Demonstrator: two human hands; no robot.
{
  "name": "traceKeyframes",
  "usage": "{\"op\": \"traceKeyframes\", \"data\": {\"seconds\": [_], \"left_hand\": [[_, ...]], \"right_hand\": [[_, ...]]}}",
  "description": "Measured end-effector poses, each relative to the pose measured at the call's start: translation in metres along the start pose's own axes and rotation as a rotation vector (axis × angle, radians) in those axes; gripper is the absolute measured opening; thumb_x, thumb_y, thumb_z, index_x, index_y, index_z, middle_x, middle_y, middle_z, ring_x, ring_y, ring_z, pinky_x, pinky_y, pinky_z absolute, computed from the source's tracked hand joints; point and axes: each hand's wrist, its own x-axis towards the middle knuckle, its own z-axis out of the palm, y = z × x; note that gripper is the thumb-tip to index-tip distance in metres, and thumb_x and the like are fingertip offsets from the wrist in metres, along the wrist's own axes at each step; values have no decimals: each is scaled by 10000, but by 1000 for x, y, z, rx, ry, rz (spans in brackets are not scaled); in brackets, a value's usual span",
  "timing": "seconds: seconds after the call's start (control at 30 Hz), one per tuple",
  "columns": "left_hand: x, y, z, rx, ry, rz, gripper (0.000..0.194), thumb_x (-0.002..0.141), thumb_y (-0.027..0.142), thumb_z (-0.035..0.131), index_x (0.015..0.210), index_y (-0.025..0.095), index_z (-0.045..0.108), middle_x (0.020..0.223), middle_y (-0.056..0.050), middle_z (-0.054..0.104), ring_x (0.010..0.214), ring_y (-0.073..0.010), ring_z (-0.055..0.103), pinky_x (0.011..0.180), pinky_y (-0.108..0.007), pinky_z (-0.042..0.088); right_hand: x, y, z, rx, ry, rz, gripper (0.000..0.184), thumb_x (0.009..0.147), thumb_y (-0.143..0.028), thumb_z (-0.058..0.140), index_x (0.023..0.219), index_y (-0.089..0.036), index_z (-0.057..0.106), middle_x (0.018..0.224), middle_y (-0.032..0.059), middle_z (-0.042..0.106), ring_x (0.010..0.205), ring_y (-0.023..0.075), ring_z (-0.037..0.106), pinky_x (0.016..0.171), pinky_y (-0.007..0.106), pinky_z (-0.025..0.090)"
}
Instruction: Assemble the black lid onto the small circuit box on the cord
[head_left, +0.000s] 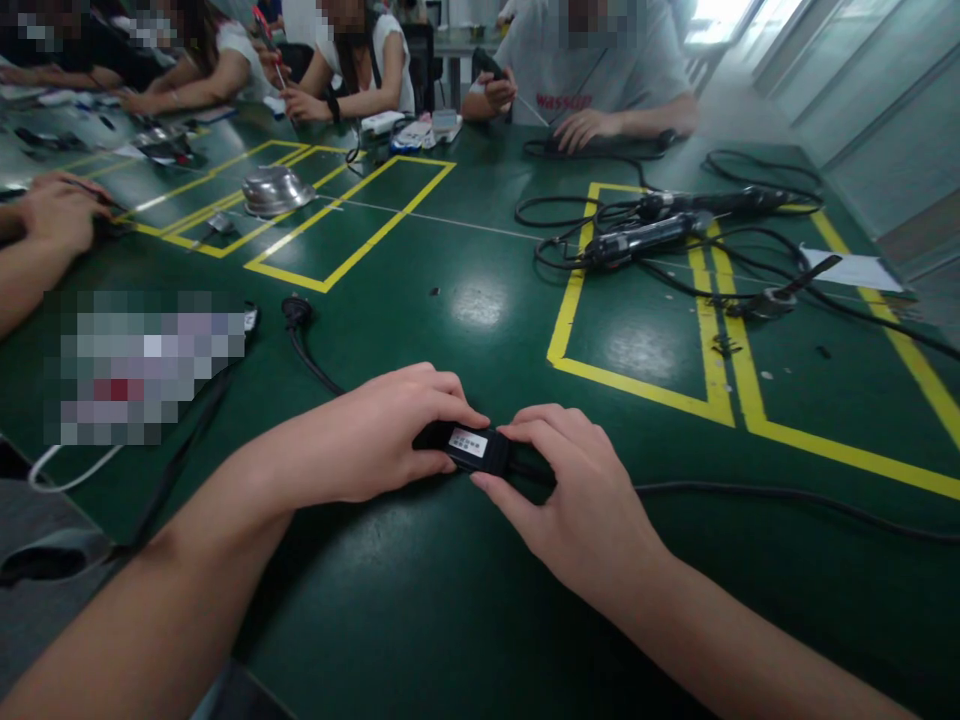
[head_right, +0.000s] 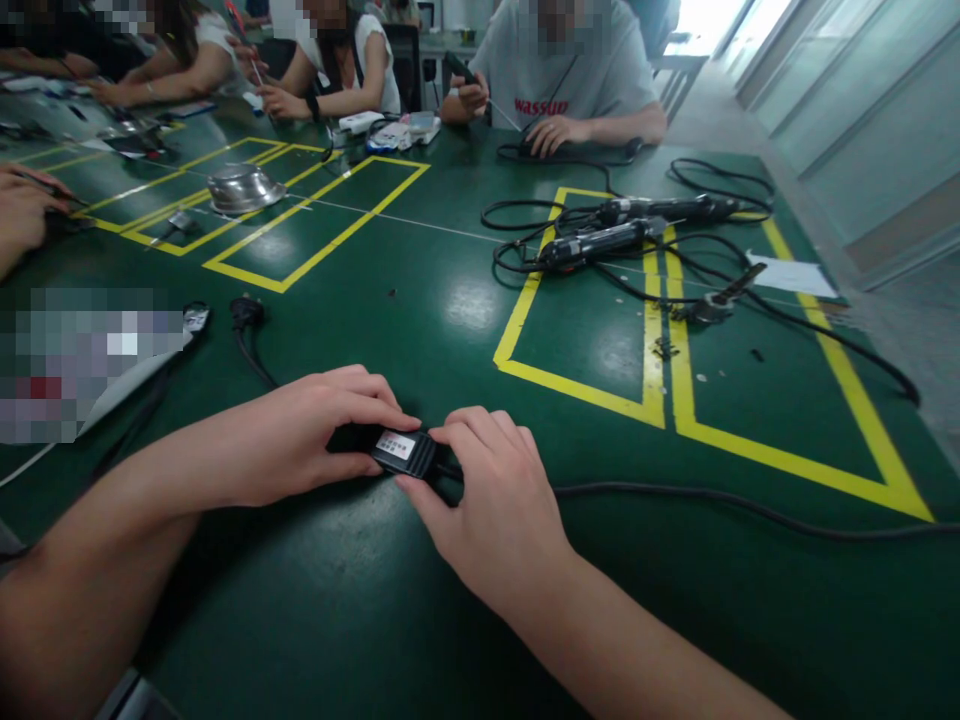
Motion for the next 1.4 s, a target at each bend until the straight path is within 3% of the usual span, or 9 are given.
{"op": "traceKeyframes", "data": {"seconds": [0.3,0.5,0.57,0.67,0.83,0.97,1.1,1.17,1.4], "left_hand": [[-2,-6,0,-103,31,-31,533,919,196,821,1431,278,698,1277,-42,777,1192,-255,691,1035,-360,517],[-1,-14,-5,-282,46,-58,556,978,299,758,1517,253,629,1270,-55,798,1100,-232,757,989,-358,583],[3,-16,-2,-218,145,-88,504,970,283,755,1462,244,655,1327,-67,786,1155,-248,749,1045,-388,580],[10,-17,7,-83,260,-115,403,957,216,729,1358,235,695,1371,-77,775,1253,-274,721,1145,-444,545],[12,-16,9,-63,199,-70,372,964,138,637,1316,232,710,1327,-74,785,1214,-256,731,1123,-416,551],[1,-16,-4,-10,220,-104,175,954,229,689,1125,216,723,1209,-75,771,1111,-260,718,991,-382,554],[-8,-15,-13,-17,-27,-176,91,957,308,713,966,227,671,948,-11,749,816,-203,678,724,-307,477],[-9,-14,-14,-31,-93,-177,44,970,271,677,961,231,661,934,-1,746,786,-187,664,697,-296,451],[-7,-12,-13,-70,-108,-147,33,976,226,664,945,234,657,910,12,739,772,-171,643,697,-275,439]], "right_hand": [[0,-2,-1,0,-35,1,240,931,-272,786,1141,-239,674,1129,102,786,1030,322,696,848,465,507],[-4,-2,3,136,93,117,652,936,-403,712,1491,-225,419,1202,131,737,993,307,700,884,497,539],[-5,-1,3,161,103,122,580,944,-358,650,1455,-232,407,1170,118,719,953,286,682,862,478,534],[-3,-1,1,108,91,106,291,922,-286,588,1198,-248,502,1002,72,676,841,251,635,747,410,477],[1,-1,-1,8,17,27,46,930,-219,545,964,-251,540,821,25,627,747,223,592,700,375,386],[1,-3,-2,3,9,-19,66,941,-187,545,934,-237,588,808,39,661,741,223,591,708,374,385],[0,-6,-4,-25,11,-47,88,945,-183,547,896,-237,596,815,47,681,717,213,590,691,361,386],[-1,-7,-5,-44,-1,-59,87,948,-192,550,896,-239,602,819,44,683,691,207,581,666,354,375],[-4,-6,-4,-70,-14,-43,117,991,-206,542,891,-244,590,813,40,672,669,207,577,635,347,386]]}}
